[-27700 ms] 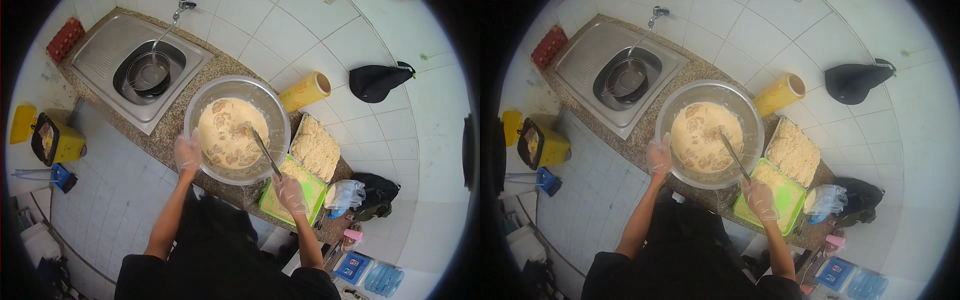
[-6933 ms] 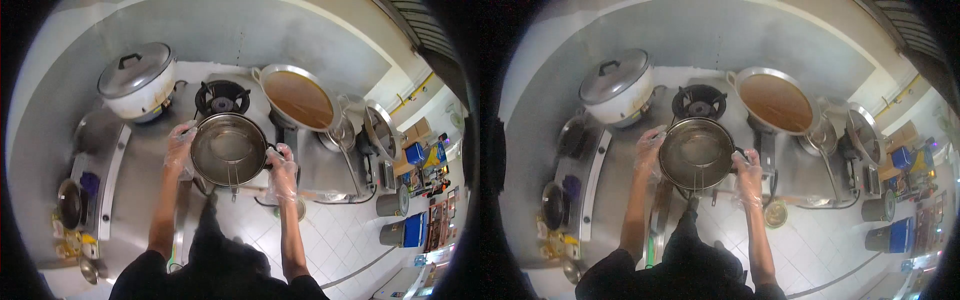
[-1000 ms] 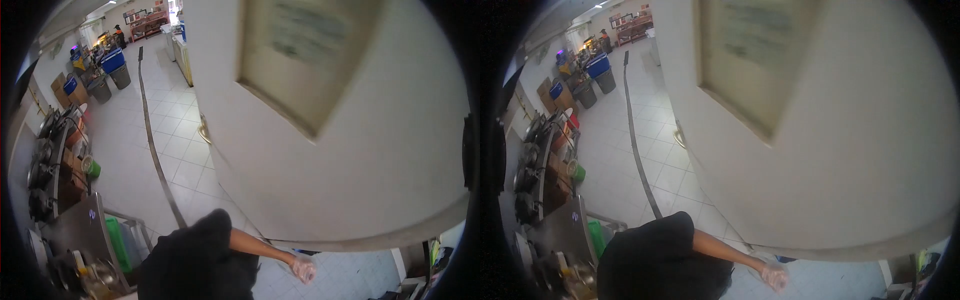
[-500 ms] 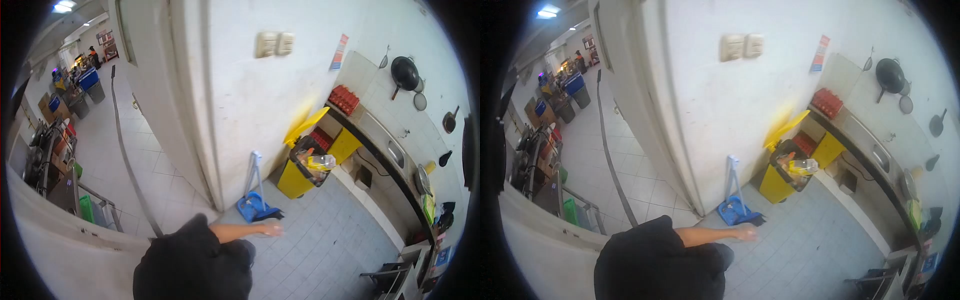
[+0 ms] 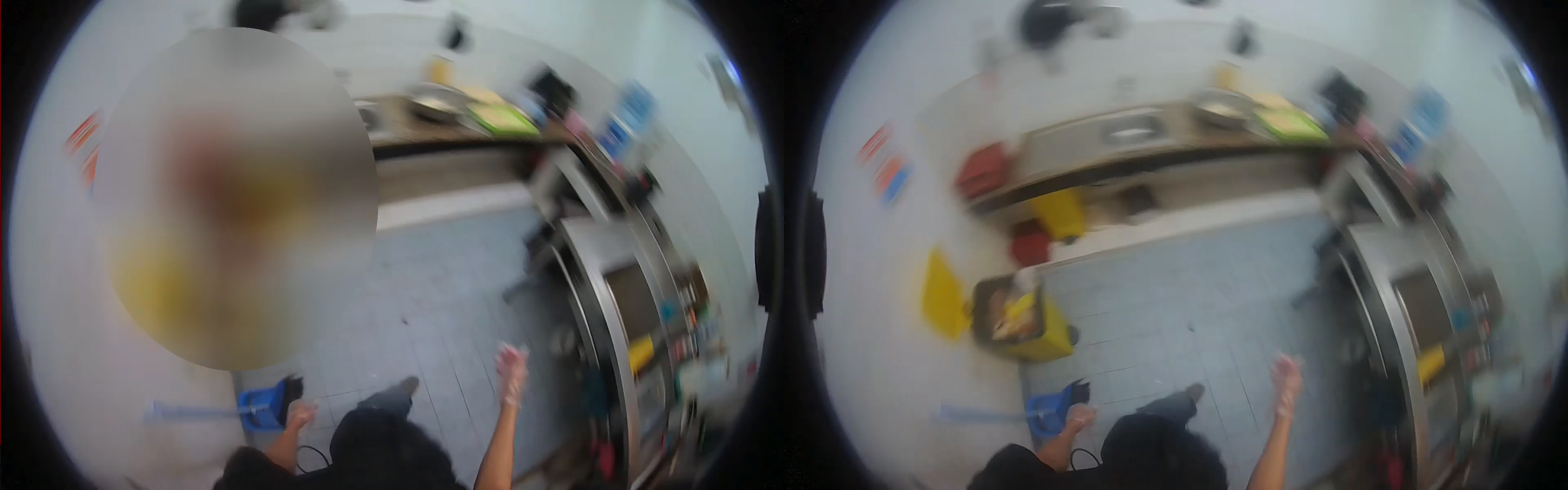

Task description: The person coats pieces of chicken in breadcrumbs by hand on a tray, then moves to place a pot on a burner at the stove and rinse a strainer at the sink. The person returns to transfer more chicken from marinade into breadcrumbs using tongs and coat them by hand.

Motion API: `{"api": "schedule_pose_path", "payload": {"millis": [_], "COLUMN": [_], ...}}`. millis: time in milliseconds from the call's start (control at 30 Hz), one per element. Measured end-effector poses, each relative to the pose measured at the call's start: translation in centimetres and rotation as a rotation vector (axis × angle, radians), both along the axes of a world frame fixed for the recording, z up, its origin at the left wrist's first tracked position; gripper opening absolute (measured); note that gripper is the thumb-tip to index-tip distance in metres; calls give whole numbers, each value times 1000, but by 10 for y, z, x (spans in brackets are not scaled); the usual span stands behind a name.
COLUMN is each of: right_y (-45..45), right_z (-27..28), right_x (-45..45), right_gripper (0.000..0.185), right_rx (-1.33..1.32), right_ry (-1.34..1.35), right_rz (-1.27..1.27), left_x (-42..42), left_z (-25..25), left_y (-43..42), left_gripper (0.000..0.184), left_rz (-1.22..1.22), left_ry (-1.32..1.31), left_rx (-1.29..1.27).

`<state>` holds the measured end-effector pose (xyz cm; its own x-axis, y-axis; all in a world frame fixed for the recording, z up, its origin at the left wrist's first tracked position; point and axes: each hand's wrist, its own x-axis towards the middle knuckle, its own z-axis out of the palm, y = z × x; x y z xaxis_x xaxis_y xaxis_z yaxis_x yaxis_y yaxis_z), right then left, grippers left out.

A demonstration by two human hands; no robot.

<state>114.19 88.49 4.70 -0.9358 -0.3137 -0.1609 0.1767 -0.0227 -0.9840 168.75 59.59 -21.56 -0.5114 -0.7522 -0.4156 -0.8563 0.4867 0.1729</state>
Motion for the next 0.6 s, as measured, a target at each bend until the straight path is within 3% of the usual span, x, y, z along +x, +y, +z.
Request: {"api": "schedule_pose_path", "payload": {"millis": [33, 67, 100, 133, 167, 200, 267, 333, 433, 600], "right_y": [-8, -17, -27, -36, -51, -71, -120, -171, -254, -366], "right_z": [37, 31, 25, 31, 35, 38, 53, 55, 57, 90], "right_x": [-8, -33, -63, -85, -108, -137, -207, -278, -400, -596], "right_gripper": [72, 72, 72, 74, 77, 80, 88, 94, 98, 95], "right_rx": [190, 179, 163, 94, 20, -59, -193, -294, -398, -404], "right_ry": [27, -7, -26, -33, -34, -26, -80, -98, -72, -119], "right_rz": [39, 13, 17, 0, -7, -9, 10, 27, 71, 187], "left_x": [-77, -162, -244, -310, -394, -459, -590, -700, -829, -993], "left_z": [2, 25, 73, 62, 140, 122, 218, 248, 296, 340], "left_y": [-29, -57, -61, -76, -71, -73, -67, -62, -76, -141], "left_gripper": [47, 48, 36, 48, 45, 50, 49, 49, 41, 25], "left_rz": [-172, -343, -236, -328, -85, -75, -96, -120, -293, -341], "left_ry": [-68, -114, 176, 427, 437, 674, 679, 672, 589, 745], "left_rx": [72, 145, 166, 188, 448, 551, 904, 1296, 1246, 1005]}}
